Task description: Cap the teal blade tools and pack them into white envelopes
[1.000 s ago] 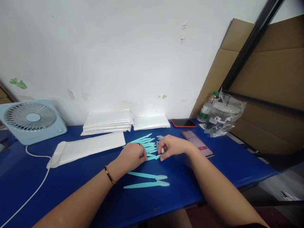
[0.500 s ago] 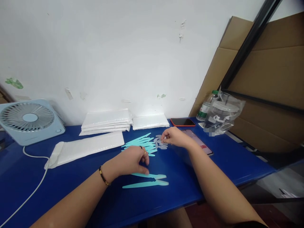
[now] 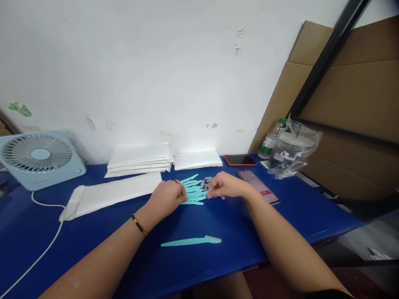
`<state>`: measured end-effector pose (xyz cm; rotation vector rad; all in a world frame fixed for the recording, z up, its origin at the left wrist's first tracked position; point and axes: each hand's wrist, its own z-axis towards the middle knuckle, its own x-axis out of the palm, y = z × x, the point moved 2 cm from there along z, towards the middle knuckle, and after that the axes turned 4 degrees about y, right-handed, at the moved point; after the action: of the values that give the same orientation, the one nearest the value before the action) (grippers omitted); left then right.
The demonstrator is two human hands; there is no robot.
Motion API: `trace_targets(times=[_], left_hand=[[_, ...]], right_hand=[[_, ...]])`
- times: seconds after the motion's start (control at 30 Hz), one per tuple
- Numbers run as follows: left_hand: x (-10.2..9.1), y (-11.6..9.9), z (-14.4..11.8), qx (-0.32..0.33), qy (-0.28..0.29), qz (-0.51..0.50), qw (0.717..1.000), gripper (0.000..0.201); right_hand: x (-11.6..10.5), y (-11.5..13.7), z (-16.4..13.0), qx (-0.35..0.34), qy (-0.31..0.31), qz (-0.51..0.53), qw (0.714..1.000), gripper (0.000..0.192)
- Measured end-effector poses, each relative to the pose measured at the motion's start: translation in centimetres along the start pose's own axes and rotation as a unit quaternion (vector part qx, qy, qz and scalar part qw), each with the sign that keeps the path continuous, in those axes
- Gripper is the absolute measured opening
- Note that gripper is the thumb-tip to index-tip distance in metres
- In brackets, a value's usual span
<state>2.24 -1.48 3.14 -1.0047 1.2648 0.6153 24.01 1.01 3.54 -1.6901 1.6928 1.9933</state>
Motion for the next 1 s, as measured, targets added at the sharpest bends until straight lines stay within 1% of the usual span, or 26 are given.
trace_targets(times=[0.07, 0.13, 0.2, 0.23, 0.3, 0.33, 0.4, 0.47, 0.53, 0.6, 0.67, 0.73, 0.77, 0.9, 0.97, 1.0], left_hand=[[-0.3, 0.4, 0.2, -0.017, -0.017, 0.012, 1.000, 0.019], [-0.6, 0.1, -0.1, -0.022, -0.028, 0.004, 0.999, 0.024], [-0.7, -0.9, -0.8, -0.003, -0.009, -0.025, 1.000, 0.033], [-0.7, -1.6, -1.3, 0.017, 0.019, -0.044, 0.999, 0.036], [-0.4, -3.1, -2.5, 0.061, 0.100, -0.068, 0.991, 0.038], [-0.1, -3.7, -3.0, 0.071, 0.135, -0.068, 0.986, 0.036], [0.4, -4.5, -3.8, 0.073, 0.174, -0.056, 0.980, 0.022], [0.6, -4.5, -3.8, 0.066, 0.168, -0.049, 0.982, 0.010], [0.5, -3.8, -3.2, 0.050, 0.130, -0.063, 0.988, 0.013], [0.1, -2.7, -2.4, 0.022, 0.103, -0.112, 0.988, 0.018], [-0.2, -1.6, -1.7, 0.007, 0.120, -0.195, 0.974, 0.023], [-0.3, -0.9, -1.3, 0.014, 0.156, -0.282, 0.947, 0.027], [-0.4, -0.7, -1.2, 0.017, 0.172, -0.320, 0.932, 0.027], [-0.2, -0.4, -1.1, 0.005, 0.208, -0.431, 0.878, 0.028], [-0.1, -0.3, -1.1, -0.002, 0.213, -0.464, 0.860, 0.029], [-0.1, -0.2, -1.1, -0.005, 0.207, -0.473, 0.857, 0.029]], right_hand=[[-0.8, -0.8, 0.0, 0.030, -0.059, -0.027, 0.997, 0.031], [-1.5, -1.4, 0.0, 0.048, -0.120, -0.075, 0.989, 0.029], [-1.9, -1.6, 0.0, 0.049, -0.161, -0.112, 0.979, 0.025], [-2.0, -1.6, 0.0, 0.045, -0.172, -0.120, 0.977, 0.023], [-1.9, -1.4, 0.1, 0.031, -0.176, -0.118, 0.977, 0.018], [-1.9, -1.2, 0.0, 0.024, -0.174, -0.109, 0.978, 0.017], [-1.7, -0.9, -0.1, 0.009, -0.168, -0.082, 0.982, 0.018], [-1.6, -0.4, -0.3, -0.004, -0.157, -0.044, 0.987, 0.020], [-1.4, 0.1, -0.6, -0.016, -0.131, 0.010, 0.991, 0.027], [-1.1, 0.6, -0.8, -0.031, -0.098, 0.073, 0.992, 0.034], [-0.8, 1.2, -0.9, -0.060, -0.071, 0.121, 0.988, 0.041], [-0.4, 1.8, -0.9, -0.097, -0.062, 0.132, 0.985, 0.045], [-0.3, 2.0, -0.9, -0.114, -0.063, 0.128, 0.983, 0.044], [-0.1, 2.1, -0.8, -0.160, -0.089, 0.139, 0.973, 0.030], [-0.5, 1.8, -0.9, -0.169, -0.111, 0.149, 0.968, 0.027], [-0.8, 1.6, -1.0, -0.169, -0.128, 0.151, 0.966, 0.026]])
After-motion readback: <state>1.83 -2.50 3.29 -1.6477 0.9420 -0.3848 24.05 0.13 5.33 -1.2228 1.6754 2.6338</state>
